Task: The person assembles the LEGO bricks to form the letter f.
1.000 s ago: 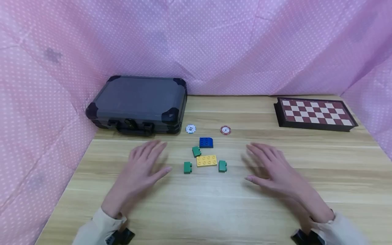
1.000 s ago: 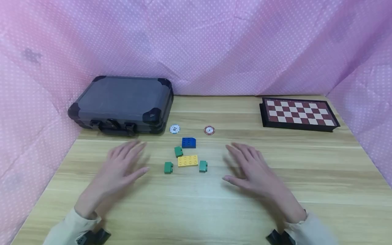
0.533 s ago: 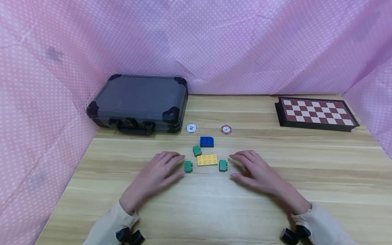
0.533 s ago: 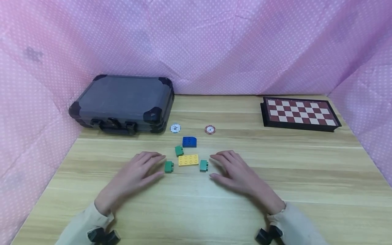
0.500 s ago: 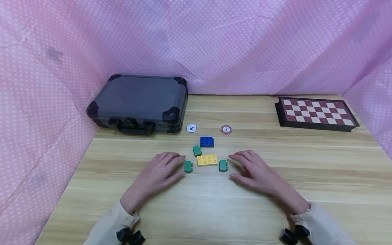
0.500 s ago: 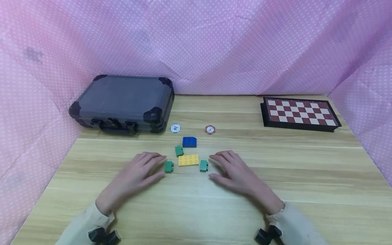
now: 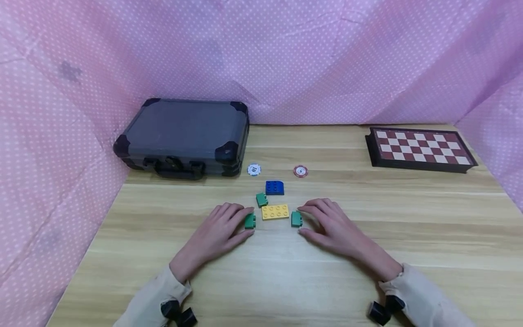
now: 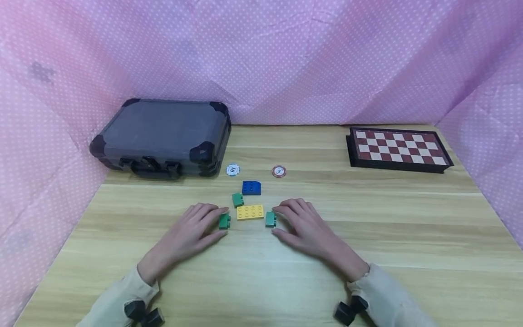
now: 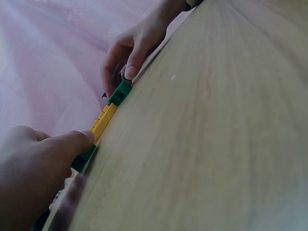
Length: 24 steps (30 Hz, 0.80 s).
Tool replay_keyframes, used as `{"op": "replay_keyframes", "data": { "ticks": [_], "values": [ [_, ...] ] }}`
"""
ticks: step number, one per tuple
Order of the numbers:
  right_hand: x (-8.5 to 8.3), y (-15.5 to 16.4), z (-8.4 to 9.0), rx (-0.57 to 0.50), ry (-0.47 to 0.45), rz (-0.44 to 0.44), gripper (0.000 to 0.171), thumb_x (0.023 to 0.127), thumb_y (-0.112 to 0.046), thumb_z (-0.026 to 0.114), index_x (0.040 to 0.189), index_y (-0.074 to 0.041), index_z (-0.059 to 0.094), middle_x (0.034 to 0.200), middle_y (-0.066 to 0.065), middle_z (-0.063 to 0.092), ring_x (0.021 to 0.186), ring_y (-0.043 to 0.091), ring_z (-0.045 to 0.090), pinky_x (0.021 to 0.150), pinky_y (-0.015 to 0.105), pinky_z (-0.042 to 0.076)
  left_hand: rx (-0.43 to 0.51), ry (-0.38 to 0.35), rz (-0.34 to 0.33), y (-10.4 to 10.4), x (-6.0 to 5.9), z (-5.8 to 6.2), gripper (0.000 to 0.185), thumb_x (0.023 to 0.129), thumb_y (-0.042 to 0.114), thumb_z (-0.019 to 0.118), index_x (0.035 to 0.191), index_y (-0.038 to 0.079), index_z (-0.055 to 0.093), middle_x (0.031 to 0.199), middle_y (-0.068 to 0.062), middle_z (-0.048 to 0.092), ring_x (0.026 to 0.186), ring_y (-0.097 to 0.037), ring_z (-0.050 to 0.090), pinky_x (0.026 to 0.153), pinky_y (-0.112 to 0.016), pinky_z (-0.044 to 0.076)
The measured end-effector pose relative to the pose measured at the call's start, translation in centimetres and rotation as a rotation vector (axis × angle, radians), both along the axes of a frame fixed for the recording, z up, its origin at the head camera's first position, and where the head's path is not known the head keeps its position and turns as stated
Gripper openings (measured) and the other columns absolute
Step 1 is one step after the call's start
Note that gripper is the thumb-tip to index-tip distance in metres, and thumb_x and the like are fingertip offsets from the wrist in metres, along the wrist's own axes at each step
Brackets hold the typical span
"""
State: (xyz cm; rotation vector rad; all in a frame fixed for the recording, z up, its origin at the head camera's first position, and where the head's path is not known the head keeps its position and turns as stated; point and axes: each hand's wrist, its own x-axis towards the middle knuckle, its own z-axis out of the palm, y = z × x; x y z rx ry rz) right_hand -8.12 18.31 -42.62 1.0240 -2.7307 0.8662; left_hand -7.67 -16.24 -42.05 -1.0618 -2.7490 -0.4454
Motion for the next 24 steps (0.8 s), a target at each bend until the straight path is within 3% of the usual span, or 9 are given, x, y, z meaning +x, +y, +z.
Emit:
{"op": "replay_keyframes", "data": {
  "ticks": [8, 24],
  "values": [
    [-0.18, -0.49, -0.01, -0.007, 0.026, 0.003, 0.048, 0.093, -0.033, 0.078, 0.134, -0.012, 0.066, 0.132, 0.006, 0.061, 0.121, 0.025, 0.053, 0.101, 0.052, 0.044, 0.007, 0.014, -0.027, 0.17, -0.04, 0.14, 0.051, 0.100, 0.039, 0.069, 0.141, 0.010, 0.062, 0.126, -0.008, 0.062, 0.115, -0.024, 0.057, 0.100, -0.045, 0.048],
    [-0.28, -0.70, -0.18, -0.011, 0.056, -0.001, 0.042, 0.095, -0.029, 0.076, 0.132, -0.011, 0.067, 0.131, 0.006, 0.062, 0.119, 0.024, 0.054, 0.099, 0.050, 0.045, 0.068, -0.053, 0.003, 0.31, -0.13, -0.17, 0.044, 0.099, 0.034, 0.073, 0.137, 0.013, 0.065, 0.123, -0.004, 0.063, 0.110, -0.020, 0.057, 0.095, -0.042, 0.050]
  ]
}}
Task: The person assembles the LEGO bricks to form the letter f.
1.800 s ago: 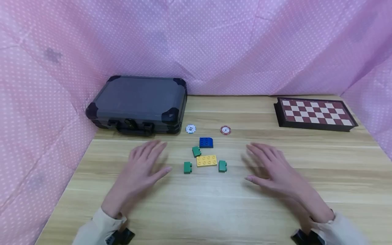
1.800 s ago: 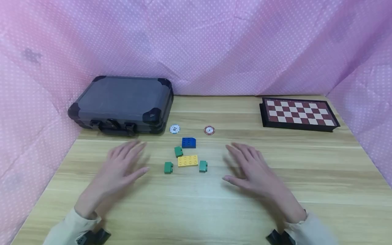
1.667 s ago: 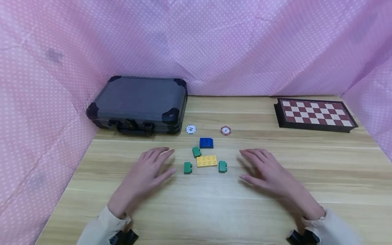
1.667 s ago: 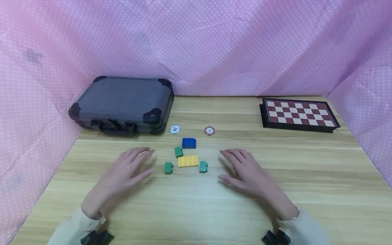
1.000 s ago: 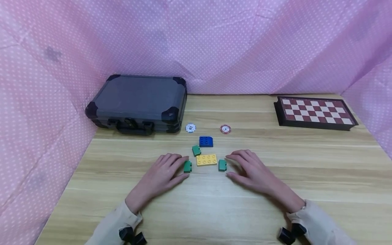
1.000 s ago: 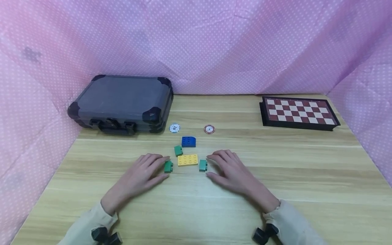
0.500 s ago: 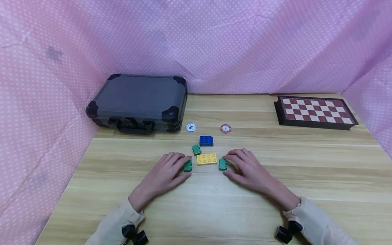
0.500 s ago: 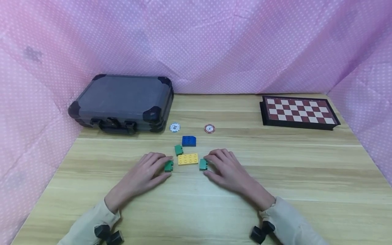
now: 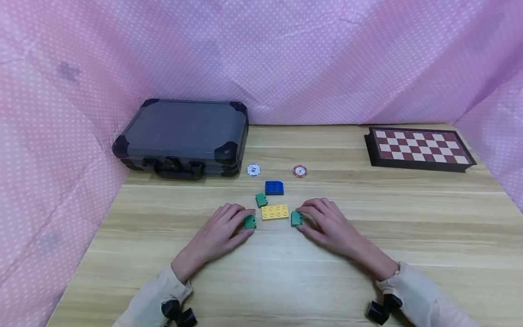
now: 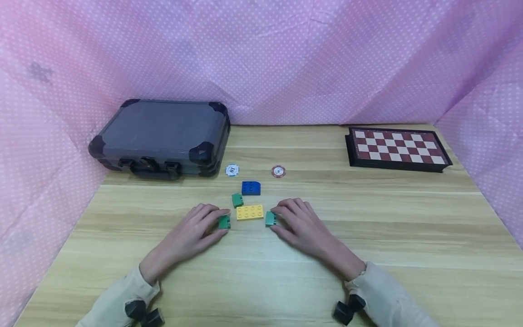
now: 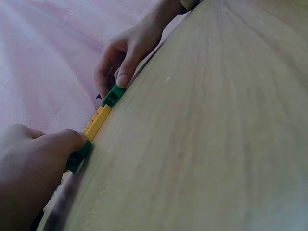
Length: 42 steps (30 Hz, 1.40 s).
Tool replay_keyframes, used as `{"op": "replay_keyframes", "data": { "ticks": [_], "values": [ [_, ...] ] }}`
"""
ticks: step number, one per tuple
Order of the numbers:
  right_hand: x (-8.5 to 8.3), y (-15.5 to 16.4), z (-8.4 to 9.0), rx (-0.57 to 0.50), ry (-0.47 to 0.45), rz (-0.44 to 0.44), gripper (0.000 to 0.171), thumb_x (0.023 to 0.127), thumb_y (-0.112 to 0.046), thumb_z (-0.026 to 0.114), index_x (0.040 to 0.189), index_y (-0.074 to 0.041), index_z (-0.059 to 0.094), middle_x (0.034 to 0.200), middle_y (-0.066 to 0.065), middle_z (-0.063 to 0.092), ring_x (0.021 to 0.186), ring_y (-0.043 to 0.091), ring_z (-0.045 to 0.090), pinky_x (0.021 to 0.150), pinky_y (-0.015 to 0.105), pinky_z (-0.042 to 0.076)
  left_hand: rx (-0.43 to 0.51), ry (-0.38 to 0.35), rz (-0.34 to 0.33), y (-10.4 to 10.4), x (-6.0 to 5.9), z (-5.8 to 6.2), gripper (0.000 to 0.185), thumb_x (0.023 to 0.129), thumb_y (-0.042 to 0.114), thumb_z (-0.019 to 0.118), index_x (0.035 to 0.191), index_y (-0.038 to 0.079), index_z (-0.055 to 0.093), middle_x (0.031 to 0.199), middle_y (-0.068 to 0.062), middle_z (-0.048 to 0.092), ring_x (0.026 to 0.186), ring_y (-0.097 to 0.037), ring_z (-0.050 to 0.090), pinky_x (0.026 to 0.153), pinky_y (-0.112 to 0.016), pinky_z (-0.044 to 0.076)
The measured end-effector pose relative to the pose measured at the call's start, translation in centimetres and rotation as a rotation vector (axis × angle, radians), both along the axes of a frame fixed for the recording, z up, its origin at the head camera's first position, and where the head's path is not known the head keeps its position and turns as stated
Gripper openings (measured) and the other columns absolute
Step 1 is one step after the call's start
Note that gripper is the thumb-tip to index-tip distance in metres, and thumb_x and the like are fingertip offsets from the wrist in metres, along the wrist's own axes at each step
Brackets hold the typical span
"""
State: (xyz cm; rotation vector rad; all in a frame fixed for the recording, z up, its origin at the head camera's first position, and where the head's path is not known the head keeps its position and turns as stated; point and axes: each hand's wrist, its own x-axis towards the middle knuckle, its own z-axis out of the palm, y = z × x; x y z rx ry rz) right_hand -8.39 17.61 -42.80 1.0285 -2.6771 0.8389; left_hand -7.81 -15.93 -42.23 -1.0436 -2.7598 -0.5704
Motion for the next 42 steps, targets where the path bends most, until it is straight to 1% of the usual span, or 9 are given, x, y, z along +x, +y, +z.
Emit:
{"op": "replay_keyframes", "data": {
  "ticks": [6, 11, 18, 26, 34, 38, 42],
  "values": [
    [0.0, -0.1, 0.1, -0.011, 0.005, 0.006, 0.043, 0.094, -0.029, 0.078, 0.131, -0.011, 0.068, 0.130, 0.007, 0.063, 0.120, 0.024, 0.055, 0.099, 0.050, 0.046, 0.041, 0.020, 0.007, -0.1, 0.0, -0.2, 0.042, 0.097, 0.031, 0.075, 0.134, 0.012, 0.068, 0.120, -0.003, 0.063, 0.107, -0.019, 0.056, 0.092, -0.040, 0.050],
    [-0.1, -0.2, 0.0, -0.010, 0.007, 0.006, 0.044, 0.094, -0.029, 0.077, 0.132, -0.010, 0.067, 0.130, 0.007, 0.063, 0.120, 0.025, 0.055, 0.100, 0.050, 0.046, 0.060, 0.021, 0.010, 0.1, 0.2, -0.2, 0.040, 0.096, 0.030, 0.076, 0.131, 0.011, 0.070, 0.118, -0.003, 0.063, 0.107, -0.020, 0.055, 0.092, -0.041, 0.050],
    [-0.3, -0.1, 0.0, -0.018, 0.015, 0.007, 0.044, 0.093, -0.029, 0.078, 0.132, -0.010, 0.067, 0.129, 0.007, 0.064, 0.119, 0.025, 0.055, 0.099, 0.049, 0.046, 0.122, -0.048, 0.006, 0.5, 0.4, -0.2, 0.038, 0.097, 0.030, 0.074, 0.131, 0.013, 0.070, 0.121, -0.004, 0.063, 0.111, -0.020, 0.055, 0.095, -0.043, 0.048],
    [-0.3, 0.0, -0.2, -0.020, 0.020, 0.010, 0.045, 0.094, -0.028, 0.077, 0.133, -0.009, 0.066, 0.129, 0.008, 0.064, 0.119, 0.026, 0.056, 0.100, 0.052, 0.046, 0.176, -0.117, 0.024, 0.8, 0.4, -0.4, 0.037, 0.096, 0.030, 0.076, 0.129, 0.016, 0.070, 0.122, 0.000, 0.065, 0.113, -0.017, 0.055, 0.097, -0.043, 0.048],
    [-0.3, 0.2, -0.3, -0.029, 0.018, 0.007, 0.045, 0.093, -0.027, 0.078, 0.133, -0.011, 0.066, 0.128, 0.006, 0.064, 0.119, 0.025, 0.056, 0.099, 0.051, 0.046, 0.249, -0.202, 0.033, 1.0, 0.5, -0.4, 0.037, 0.095, 0.029, 0.078, 0.129, 0.018, 0.069, 0.125, 0.003, 0.066, 0.116, -0.014, 0.055, 0.100, -0.044, 0.048],
    [-0.3, 0.2, -0.4, -0.037, 0.024, 0.014, 0.044, 0.093, -0.027, 0.077, 0.132, -0.010, 0.066, 0.128, 0.005, 0.065, 0.118, 0.024, 0.057, 0.099, 0.051, 0.047, 0.271, -0.241, 0.035, 1.2, 0.6, -0.4, 0.038, 0.095, 0.028, 0.079, 0.130, 0.020, 0.069, 0.127, 0.005, 0.066, 0.118, -0.011, 0.055, 0.100, -0.042, 0.049],
    [-0.3, 0.2, -0.5, -0.044, 0.025, 0.018, 0.044, 0.093, -0.027, 0.078, 0.132, -0.011, 0.066, 0.127, 0.004, 0.065, 0.118, 0.023, 0.057, 0.099, 0.050, 0.047, 0.275, -0.257, 0.035, 1.4, 0.7, -0.5, 0.038, 0.094, 0.027, 0.079, 0.130, 0.020, 0.068, 0.127, 0.006, 0.066, 0.119, -0.011, 0.055, 0.102, -0.042, 0.048]
  ]
}}
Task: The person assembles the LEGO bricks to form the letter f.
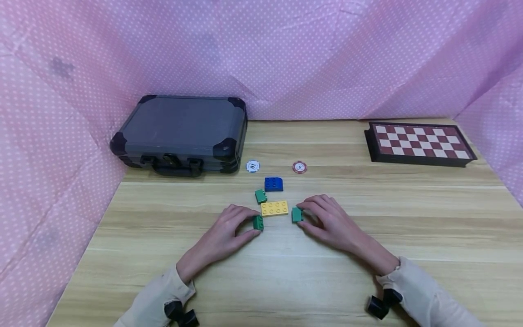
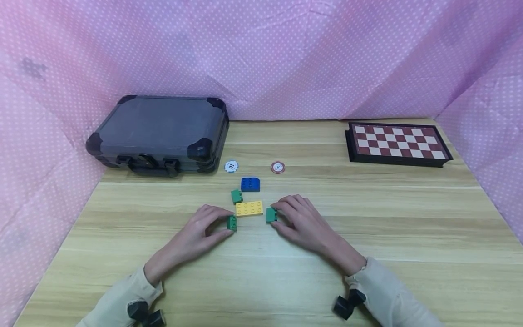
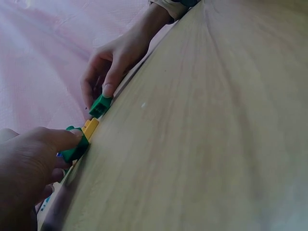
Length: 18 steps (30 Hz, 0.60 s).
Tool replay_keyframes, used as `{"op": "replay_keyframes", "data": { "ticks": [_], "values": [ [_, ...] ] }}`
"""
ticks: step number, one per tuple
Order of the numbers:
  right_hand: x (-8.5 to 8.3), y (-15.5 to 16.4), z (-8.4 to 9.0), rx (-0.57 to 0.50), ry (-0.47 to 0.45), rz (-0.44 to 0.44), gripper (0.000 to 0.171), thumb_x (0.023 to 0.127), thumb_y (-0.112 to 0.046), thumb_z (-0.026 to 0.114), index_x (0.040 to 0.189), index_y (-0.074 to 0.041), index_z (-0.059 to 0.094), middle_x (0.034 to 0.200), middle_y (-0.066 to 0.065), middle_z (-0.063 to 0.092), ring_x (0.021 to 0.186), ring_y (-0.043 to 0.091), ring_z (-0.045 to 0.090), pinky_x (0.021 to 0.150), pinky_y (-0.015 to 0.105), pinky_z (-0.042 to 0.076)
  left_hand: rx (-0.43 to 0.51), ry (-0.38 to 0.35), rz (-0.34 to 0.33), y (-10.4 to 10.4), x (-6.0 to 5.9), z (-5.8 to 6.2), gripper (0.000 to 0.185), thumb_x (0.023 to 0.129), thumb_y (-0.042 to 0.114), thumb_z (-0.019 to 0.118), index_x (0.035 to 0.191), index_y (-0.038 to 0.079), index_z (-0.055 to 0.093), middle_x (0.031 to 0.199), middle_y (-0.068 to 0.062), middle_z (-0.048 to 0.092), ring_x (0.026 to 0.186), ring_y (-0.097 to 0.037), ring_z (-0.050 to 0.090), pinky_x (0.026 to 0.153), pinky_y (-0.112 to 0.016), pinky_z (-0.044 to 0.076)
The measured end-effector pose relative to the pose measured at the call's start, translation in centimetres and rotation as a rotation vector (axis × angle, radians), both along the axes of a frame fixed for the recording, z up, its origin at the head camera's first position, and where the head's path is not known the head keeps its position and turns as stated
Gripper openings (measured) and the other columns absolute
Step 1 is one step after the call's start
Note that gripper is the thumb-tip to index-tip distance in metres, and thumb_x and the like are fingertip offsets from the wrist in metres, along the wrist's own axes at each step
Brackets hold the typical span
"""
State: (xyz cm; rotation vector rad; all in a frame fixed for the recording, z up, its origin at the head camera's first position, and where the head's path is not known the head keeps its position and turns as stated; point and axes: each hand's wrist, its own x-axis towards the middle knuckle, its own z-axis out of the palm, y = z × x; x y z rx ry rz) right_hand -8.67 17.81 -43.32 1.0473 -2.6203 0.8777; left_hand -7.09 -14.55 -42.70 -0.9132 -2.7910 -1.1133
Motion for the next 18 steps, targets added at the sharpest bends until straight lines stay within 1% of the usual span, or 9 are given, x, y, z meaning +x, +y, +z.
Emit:
{"op": "replay_keyframes", "data": {
  "ticks": [4, 11, 18],
  "values": [
    [-0.05, 0.02, -0.03, -0.006, 0.003, 0.004, 0.044, 0.093, -0.028, 0.078, 0.132, -0.011, 0.066, 0.127, 0.004, 0.065, 0.116, 0.023, 0.058, 0.098, 0.049, 0.048, -0.005, -0.003, 0.004, 0.10, 0.07, 0.02, 0.039, 0.094, 0.026, 0.080, 0.130, 0.019, 0.068, 0.127, 0.005, 0.066, 0.119, -0.012, 0.054, 0.103, -0.042, 0.047],
    [-0.09, 0.07, -0.03, -0.013, 0.007, 0.012, 0.043, 0.093, -0.027, 0.078, 0.131, -0.011, 0.067, 0.125, 0.003, 0.065, 0.113, 0.020, 0.058, 0.094, 0.046, 0.051, 0.020, -0.052, 0.002, 0.48, 0.13, 0.00, 0.038, 0.094, 0.025, 0.079, 0.130, 0.020, 0.068, 0.128, 0.006, 0.065, 0.121, -0.011, 0.055, 0.102, -0.041, 0.049],
    [-0.04, 0.09, 0.02, -0.015, 0.000, 0.012, 0.044, 0.093, -0.026, 0.078, 0.132, -0.010, 0.066, 0.126, 0.003, 0.065, 0.113, 0.020, 0.059, 0.093, 0.046, 0.051, 0.023, -0.075, 0.002, 0.77, 0.04, -0.20, 0.037, 0.094, 0.025, 0.079, 0.129, 0.020, 0.067, 0.127, 0.008, 0.064, 0.120, -0.011, 0.054, 0.102, -0.040, 0.049]
  ]
}}
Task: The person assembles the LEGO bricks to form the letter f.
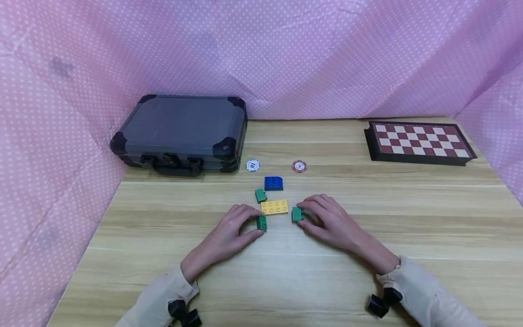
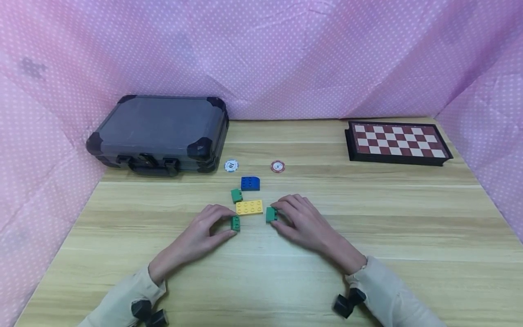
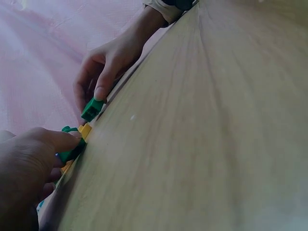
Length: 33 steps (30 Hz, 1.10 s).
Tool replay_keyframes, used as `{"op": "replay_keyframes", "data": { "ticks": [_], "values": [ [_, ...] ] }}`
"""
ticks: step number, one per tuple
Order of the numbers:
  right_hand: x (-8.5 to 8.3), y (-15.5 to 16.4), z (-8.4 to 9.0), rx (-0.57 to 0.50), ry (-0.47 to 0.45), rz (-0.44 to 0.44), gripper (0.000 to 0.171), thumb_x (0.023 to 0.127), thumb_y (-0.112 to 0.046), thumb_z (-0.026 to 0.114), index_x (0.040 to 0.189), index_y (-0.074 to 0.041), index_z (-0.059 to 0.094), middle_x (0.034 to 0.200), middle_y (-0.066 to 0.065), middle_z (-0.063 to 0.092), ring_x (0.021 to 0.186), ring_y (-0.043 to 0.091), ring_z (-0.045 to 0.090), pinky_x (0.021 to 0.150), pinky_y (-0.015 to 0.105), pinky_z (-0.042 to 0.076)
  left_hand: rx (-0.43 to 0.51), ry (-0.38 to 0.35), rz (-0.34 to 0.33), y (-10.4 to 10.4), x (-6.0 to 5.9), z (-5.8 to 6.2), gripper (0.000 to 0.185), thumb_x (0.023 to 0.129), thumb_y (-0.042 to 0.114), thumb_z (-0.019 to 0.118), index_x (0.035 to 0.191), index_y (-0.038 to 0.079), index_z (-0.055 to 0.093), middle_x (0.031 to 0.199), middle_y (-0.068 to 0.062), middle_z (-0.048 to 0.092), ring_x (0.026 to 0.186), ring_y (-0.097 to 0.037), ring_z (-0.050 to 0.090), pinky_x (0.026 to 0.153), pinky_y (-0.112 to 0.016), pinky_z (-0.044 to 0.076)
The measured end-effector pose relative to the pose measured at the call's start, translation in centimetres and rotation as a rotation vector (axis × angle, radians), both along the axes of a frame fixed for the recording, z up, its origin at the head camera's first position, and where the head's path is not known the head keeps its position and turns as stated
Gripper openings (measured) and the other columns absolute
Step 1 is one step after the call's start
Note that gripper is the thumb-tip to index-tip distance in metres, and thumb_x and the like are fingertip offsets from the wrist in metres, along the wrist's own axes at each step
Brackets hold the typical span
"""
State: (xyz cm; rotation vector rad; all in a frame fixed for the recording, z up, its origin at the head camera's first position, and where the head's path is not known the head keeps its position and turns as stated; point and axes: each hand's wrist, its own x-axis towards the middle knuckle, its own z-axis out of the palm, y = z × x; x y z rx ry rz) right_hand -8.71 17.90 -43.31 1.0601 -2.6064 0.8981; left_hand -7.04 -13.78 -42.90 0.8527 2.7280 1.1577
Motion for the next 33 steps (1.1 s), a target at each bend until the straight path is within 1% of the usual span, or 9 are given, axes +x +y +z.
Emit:
{"op": "replay_keyframes", "data": {
  "ticks": [5, 17, 25, 33],
  "values": [
    [0.0, 0.0, 0.1, -0.003, -0.005, 0.000, 0.044, 0.093, -0.027, 0.077, 0.132, -0.010, 0.066, 0.126, 0.004, 0.065, 0.115, 0.021, 0.059, 0.096, 0.047, 0.051, -0.006, -0.020, 0.010, 0.2, -0.1, 0.0, 0.037, 0.095, 0.024, 0.079, 0.129, 0.020, 0.066, 0.127, 0.008, 0.063, 0.119, -0.011, 0.052, 0.100, -0.040, 0.050],
    [0.2, -0.2, 0.0, -0.023, -0.023, 0.022, 0.046, 0.093, -0.026, 0.079, 0.133, -0.010, 0.065, 0.128, 0.003, 0.065, 0.116, 0.020, 0.060, 0.095, 0.046, 0.053, -0.028, -0.041, -0.005, 1.1, -0.2, -0.1, 0.038, 0.095, 0.024, 0.078, 0.131, 0.019, 0.066, 0.125, 0.007, 0.062, 0.113, -0.010, 0.052, 0.093, -0.037, 0.051],
    [0.2, -0.3, 0.1, -0.038, -0.011, 0.046, 0.046, 0.093, -0.028, 0.078, 0.134, -0.012, 0.065, 0.128, 0.001, 0.065, 0.116, 0.018, 0.060, 0.096, 0.044, 0.053, -0.033, -0.010, -0.013, 1.4, -0.2, 0.1, 0.040, 0.095, 0.024, 0.079, 0.131, 0.017, 0.066, 0.125, 0.005, 0.063, 0.112, -0.011, 0.054, 0.092, -0.037, 0.052],
    [0.2, -0.8, 0.3, -0.066, 0.001, 0.085, 0.045, 0.094, -0.029, 0.077, 0.133, -0.011, 0.065, 0.128, 0.001, 0.065, 0.117, 0.018, 0.059, 0.096, 0.043, 0.053, -0.020, 0.020, -0.045, 1.6, -0.2, -0.1, 0.041, 0.094, 0.024, 0.079, 0.132, 0.015, 0.066, 0.125, 0.004, 0.063, 0.112, -0.011, 0.054, 0.092, -0.035, 0.052]
  ]
}}
